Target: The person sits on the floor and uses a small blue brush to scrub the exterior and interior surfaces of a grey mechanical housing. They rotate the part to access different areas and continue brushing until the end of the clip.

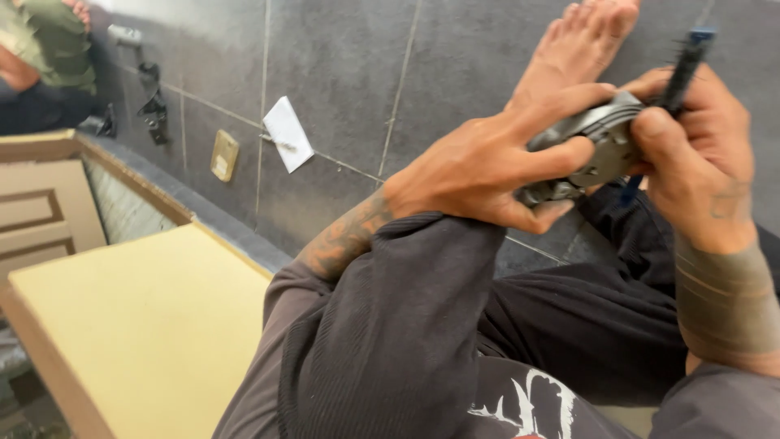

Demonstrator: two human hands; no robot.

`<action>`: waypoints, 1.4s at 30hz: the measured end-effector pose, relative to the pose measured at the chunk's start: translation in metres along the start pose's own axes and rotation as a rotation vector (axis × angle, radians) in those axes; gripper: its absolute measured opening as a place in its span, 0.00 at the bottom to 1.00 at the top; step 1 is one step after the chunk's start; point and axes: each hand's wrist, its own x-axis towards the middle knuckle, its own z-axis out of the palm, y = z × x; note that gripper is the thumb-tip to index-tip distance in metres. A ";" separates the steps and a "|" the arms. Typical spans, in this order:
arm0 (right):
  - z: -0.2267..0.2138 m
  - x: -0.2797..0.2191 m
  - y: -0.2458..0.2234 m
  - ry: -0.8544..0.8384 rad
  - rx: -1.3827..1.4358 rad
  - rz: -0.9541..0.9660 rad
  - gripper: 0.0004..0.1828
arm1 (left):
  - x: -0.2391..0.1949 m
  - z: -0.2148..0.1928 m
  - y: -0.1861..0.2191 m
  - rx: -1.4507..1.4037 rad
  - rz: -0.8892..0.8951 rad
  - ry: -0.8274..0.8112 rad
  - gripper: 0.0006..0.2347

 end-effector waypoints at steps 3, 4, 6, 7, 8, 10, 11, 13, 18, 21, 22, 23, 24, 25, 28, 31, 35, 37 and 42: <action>-0.002 -0.001 0.006 -0.020 0.022 0.038 0.21 | 0.003 0.005 0.003 0.005 -0.046 0.015 0.10; -0.004 -0.003 0.015 -0.039 0.029 0.026 0.21 | 0.002 0.009 0.000 0.024 -0.059 0.019 0.10; -0.008 -0.005 0.032 0.000 0.150 0.104 0.18 | 0.004 0.016 -0.008 0.093 0.052 0.073 0.08; -0.009 -0.002 0.032 -0.010 0.154 0.099 0.18 | -0.001 0.022 -0.013 0.102 0.045 0.074 0.08; -0.011 0.001 0.032 -0.066 0.074 0.041 0.22 | -0.005 0.029 -0.018 0.109 0.047 0.083 0.17; -0.015 0.002 0.035 -0.123 -0.007 -0.019 0.27 | -0.006 0.032 -0.021 0.117 0.050 0.096 0.27; -0.016 0.002 0.038 -0.102 0.023 0.014 0.31 | -0.002 0.028 -0.018 0.135 0.059 0.077 0.21; -0.017 0.001 0.039 -0.083 0.052 0.047 0.35 | 0.001 0.022 -0.015 0.153 0.067 0.060 0.16; -0.015 0.001 0.028 -0.120 0.064 0.061 0.30 | 0.004 0.014 -0.014 0.138 0.047 0.011 0.15; -0.007 0.001 0.032 -0.028 0.197 0.063 0.19 | 0.006 0.009 -0.012 0.104 0.051 -0.031 0.15; -0.005 0.002 0.030 -0.028 0.194 0.064 0.19 | 0.005 0.008 -0.010 0.103 0.052 -0.027 0.15; -0.003 0.003 0.027 -0.017 0.178 0.046 0.18 | 0.004 0.008 -0.008 0.123 0.025 -0.022 0.13; -0.002 0.003 0.024 -0.006 0.163 0.029 0.17 | 0.004 0.007 -0.005 0.142 -0.002 -0.017 0.12; -0.001 0.005 0.025 0.003 0.156 0.026 0.17 | 0.003 0.008 -0.006 0.140 0.009 -0.016 0.12; 0.000 0.006 0.022 -0.023 0.182 -0.007 0.23 | 0.000 0.013 -0.005 0.106 0.071 0.063 0.12; 0.007 0.007 0.012 0.010 0.071 0.032 0.11 | -0.002 0.012 -0.003 0.069 0.066 0.134 0.08; 0.023 0.010 0.010 -0.034 0.335 -0.033 0.21 | -0.004 0.016 0.001 -0.070 0.024 0.293 0.16; 0.031 0.010 0.011 -0.003 0.410 -0.025 0.23 | -0.007 0.018 0.003 -0.126 -0.034 0.351 0.21; 0.042 0.012 0.006 0.205 0.561 0.263 0.22 | -0.006 0.020 0.000 -0.080 -0.181 0.265 0.43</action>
